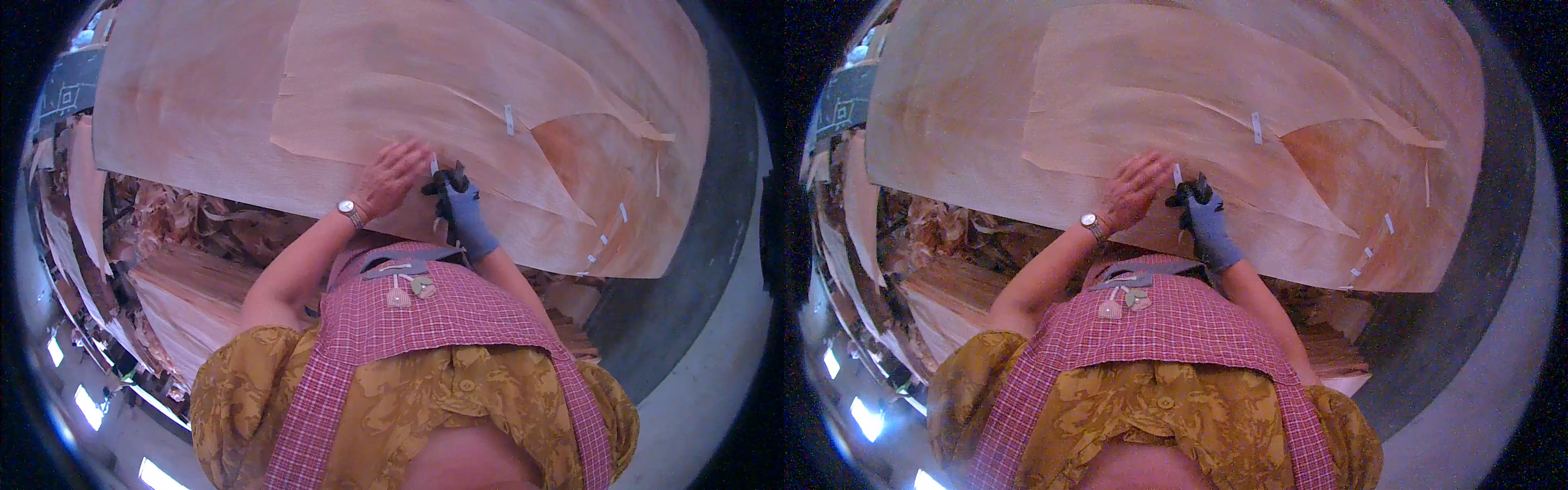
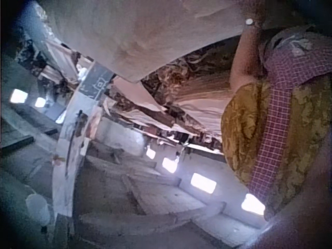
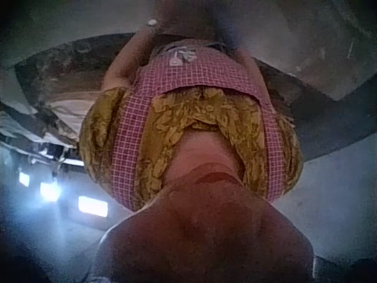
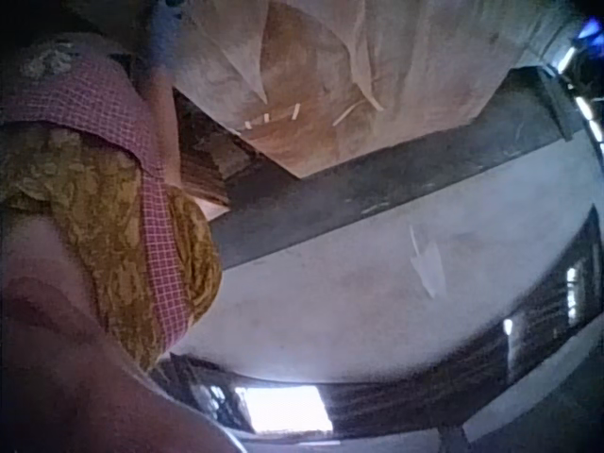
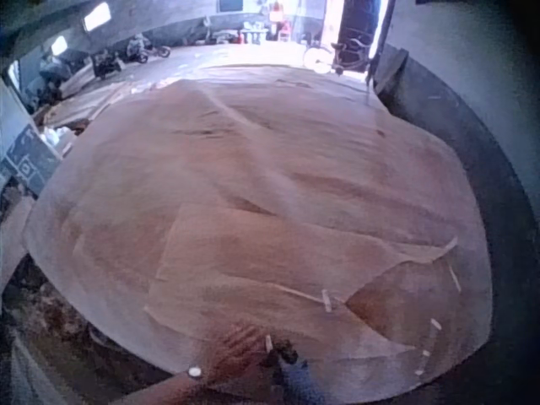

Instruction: The person applies tape to various thin wood veneer sheets and removes a damaged section to patch it with a new piece of veneer.

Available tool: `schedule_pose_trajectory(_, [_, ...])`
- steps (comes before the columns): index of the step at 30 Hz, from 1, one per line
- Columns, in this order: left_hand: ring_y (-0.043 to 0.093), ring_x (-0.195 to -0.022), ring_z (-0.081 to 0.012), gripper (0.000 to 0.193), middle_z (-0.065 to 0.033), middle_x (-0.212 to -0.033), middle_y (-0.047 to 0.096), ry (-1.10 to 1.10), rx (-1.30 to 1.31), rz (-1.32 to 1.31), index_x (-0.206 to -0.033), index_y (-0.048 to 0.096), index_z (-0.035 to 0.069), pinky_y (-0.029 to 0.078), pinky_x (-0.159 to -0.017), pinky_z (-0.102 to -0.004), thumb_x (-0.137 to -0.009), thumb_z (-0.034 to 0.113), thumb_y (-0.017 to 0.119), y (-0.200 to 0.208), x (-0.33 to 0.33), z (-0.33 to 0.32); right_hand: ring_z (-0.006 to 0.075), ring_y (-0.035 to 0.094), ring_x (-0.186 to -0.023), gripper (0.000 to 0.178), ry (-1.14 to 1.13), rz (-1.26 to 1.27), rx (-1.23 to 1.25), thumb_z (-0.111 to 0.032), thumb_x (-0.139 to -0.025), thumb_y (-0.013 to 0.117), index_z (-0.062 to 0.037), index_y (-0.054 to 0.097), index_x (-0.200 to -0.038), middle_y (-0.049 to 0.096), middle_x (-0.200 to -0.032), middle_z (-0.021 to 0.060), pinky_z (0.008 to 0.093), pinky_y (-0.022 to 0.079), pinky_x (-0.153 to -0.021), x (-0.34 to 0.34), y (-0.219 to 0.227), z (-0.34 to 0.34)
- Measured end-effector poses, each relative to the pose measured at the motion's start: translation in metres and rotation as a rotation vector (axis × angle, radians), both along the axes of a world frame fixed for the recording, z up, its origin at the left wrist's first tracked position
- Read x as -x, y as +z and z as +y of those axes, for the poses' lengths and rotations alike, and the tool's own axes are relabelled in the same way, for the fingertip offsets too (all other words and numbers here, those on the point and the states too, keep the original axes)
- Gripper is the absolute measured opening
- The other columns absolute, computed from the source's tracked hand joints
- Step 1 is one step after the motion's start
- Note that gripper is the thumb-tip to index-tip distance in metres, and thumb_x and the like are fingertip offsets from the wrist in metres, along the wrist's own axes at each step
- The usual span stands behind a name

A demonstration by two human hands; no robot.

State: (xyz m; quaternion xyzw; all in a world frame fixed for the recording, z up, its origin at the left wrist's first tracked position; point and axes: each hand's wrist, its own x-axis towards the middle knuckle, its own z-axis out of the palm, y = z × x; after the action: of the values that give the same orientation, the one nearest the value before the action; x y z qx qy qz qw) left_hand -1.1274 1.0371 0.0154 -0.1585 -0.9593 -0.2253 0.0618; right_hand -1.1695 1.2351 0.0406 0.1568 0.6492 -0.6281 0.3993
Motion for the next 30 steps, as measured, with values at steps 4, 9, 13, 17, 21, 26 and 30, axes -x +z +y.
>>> schedule_pose_trajectory(4, [0.041, -0.136, -0.0253, 0.05, -0.0055, -0.148, 0.043, -0.075, 0.104, 0.02, -0.137, 0.05, 0.013, 0.03, -0.113, -0.0442, -0.09, 0.026, 0.059, 0.003, 0.0, 0.013, 0.0219, 0.06, -0.056, 0.026, 0.208, 0.279, -0.262, -0.028, -0.096, 0.058, -0.0031, 0.06, -0.097, 0.069, -0.079, 0.0135, 0.0376, 0.047, -0.053, 0.002, -0.017, 0.001])
schedule_pose_trajectory(9, [0.042, -0.132, -0.0272, 0.046, -0.0066, -0.144, 0.046, -0.116, 0.109, 0.076, -0.131, 0.053, 0.011, 0.035, -0.107, -0.0449, -0.088, 0.028, 0.06, -0.006, 0.004, 0.011, 0.0258, 0.064, -0.063, 0.027, 0.585, 0.916, -0.593, -0.029, -0.094, 0.06, -0.0035, 0.055, -0.102, 0.067, -0.075, 0.0147, 0.0419, 0.046, -0.052, 0.021, -0.031, 0.047])
schedule_pose_trajectory(13, [0.055, -0.113, -0.0337, 0.035, -0.0132, -0.123, 0.059, 0.03, -0.145, -0.204, -0.12, 0.058, 0.01, 0.044, -0.095, -0.046, -0.086, 0.021, 0.061, -0.008, 0.028, 0.003, 0.0089, 0.058, -0.06, 0.023, 0.441, 0.084, -0.051, -0.026, -0.091, 0.066, -0.0063, 0.057, -0.1, 0.066, -0.074, 0.0047, 0.0245, 0.039, -0.047, 0.047, 0.101, -0.008])
schedule_pose_trajectory(17, [0.057, -0.09, -0.0386, 0.025, -0.0194, -0.098, 0.06, 0.575, -0.203, 0.165, -0.109, 0.059, 0.003, 0.045, -0.08, -0.0486, -0.085, 0.007, 0.056, 0.018, 0.125, -0.023, 0.0141, 0.062, -0.076, 0.04, 0.555, 0.135, 0.333, -0.026, -0.091, 0.068, -0.0038, 0.05, -0.119, 0.067, -0.092, 0.0083, 0.0299, 0.047, -0.064, 0.029, 0.118, -0.065])
schedule_pose_trajectory(21, [0.058, -0.101, -0.0354, 0.034, -0.0205, -0.111, 0.06, 0.927, -0.203, 0.354, -0.119, 0.055, 0.001, 0.046, -0.09, -0.0457, -0.085, 0.006, 0.055, 0.021, 0.163, -0.08, 0.0233, 0.065, -0.083, 0.056, 0.732, 0.62, 0.133, -0.034, -0.084, 0.075, -0.0007, 0.048, -0.12, 0.065, -0.095, 0.0172, 0.038, 0.052, -0.073, 0.005, 0.135, -0.123])
schedule_pose_trajectory(26, [0.056, -0.112, -0.0295, 0.043, -0.0191, -0.121, 0.056, 1.099, -0.933, 0.123, -0.125, 0.049, -0.003, 0.046, -0.094, -0.0381, -0.084, 0.007, 0.058, 0.04, 0.111, -0.127, 0.0243, 0.066, -0.079, 0.038, 0.572, 0.773, 0.202, -0.031, -0.088, 0.07, 0.0001, 0.056, -0.105, 0.064, -0.087, 0.017, 0.0352, 0.052, -0.068, -0.007, 0.129, -0.127])
schedule_pose_trajectory(30, [0.055, -0.113, -0.0289, 0.047, -0.0181, -0.122, 0.055, 1.096, -0.923, -0.009, -0.127, 0.048, -0.003, 0.044, -0.099, -0.0367, -0.085, 0.011, 0.061, 0.077, 0.046, -0.128, 0.0157, 0.065, -0.087, 0.017, 0.168, 0.346, 0.407, -0.01, -0.097, 0.057, -0.0003, 0.063, -0.11, 0.068, -0.099, 0.006, 0.0309, 0.053, -0.078, 0.009, 0.097, -0.095])
